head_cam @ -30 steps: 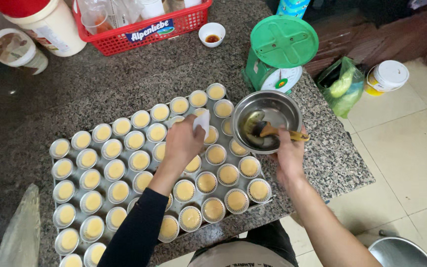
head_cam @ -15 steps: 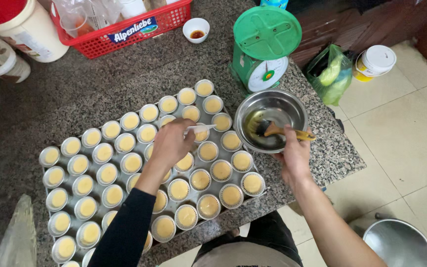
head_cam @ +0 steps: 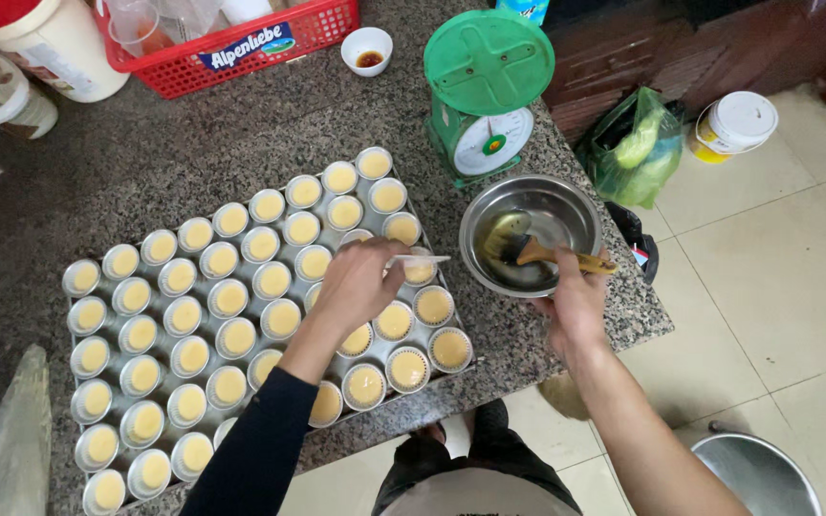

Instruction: The person prepares tarts by cleaning each tart shell with a white cloth, brushing oil into the shells, and then carrying the tray to the oven, placing it inside, and closing the oven door.

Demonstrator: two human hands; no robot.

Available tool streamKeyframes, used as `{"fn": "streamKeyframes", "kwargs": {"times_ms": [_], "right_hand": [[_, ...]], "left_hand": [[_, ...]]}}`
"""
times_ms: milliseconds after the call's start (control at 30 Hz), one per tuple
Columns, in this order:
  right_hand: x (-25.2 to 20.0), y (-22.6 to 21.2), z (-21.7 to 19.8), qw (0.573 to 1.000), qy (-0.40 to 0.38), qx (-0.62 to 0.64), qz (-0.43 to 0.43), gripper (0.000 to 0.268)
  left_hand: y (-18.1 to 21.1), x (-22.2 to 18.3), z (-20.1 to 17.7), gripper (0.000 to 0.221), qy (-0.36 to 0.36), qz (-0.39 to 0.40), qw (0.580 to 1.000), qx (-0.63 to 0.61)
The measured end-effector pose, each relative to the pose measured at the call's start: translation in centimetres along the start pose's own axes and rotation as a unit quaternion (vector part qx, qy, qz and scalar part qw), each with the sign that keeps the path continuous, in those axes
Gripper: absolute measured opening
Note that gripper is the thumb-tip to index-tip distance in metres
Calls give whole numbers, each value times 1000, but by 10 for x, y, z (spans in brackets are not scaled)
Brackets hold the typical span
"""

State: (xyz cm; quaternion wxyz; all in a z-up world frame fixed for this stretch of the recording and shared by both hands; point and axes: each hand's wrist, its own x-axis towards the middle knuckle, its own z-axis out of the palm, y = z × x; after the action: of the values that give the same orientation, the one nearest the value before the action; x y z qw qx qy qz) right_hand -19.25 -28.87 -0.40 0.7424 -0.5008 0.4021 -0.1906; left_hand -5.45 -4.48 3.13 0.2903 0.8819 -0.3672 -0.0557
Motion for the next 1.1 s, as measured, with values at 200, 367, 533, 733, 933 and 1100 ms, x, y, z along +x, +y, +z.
{"fn": "streamKeyframes", "kwargs": {"times_ms": [200,367,533,733,933,1100], "right_hand": [[9,9,-9,1000,-17,10,13,40],[11,9,-6,999,-45,9,14,41],[8,9,1,997,-76,-12,31,40],[10,21,12,996,-81,-4,48,45],[13,23,7,995,-79,-35,46,45],[16,28,8,995,-87,-17,45,44]], "left_hand": [[16,2,18,31,89,-100,991,-25],[25,-6,17,30,100,-170,980,-31],[21,-34,-16,40,135,-261,955,-38],[-13,-42,10,38,168,-250,954,5],[-6,-52,-3,37,116,-265,957,13],[-6,-54,-11,30,85,-180,980,-5]]}}
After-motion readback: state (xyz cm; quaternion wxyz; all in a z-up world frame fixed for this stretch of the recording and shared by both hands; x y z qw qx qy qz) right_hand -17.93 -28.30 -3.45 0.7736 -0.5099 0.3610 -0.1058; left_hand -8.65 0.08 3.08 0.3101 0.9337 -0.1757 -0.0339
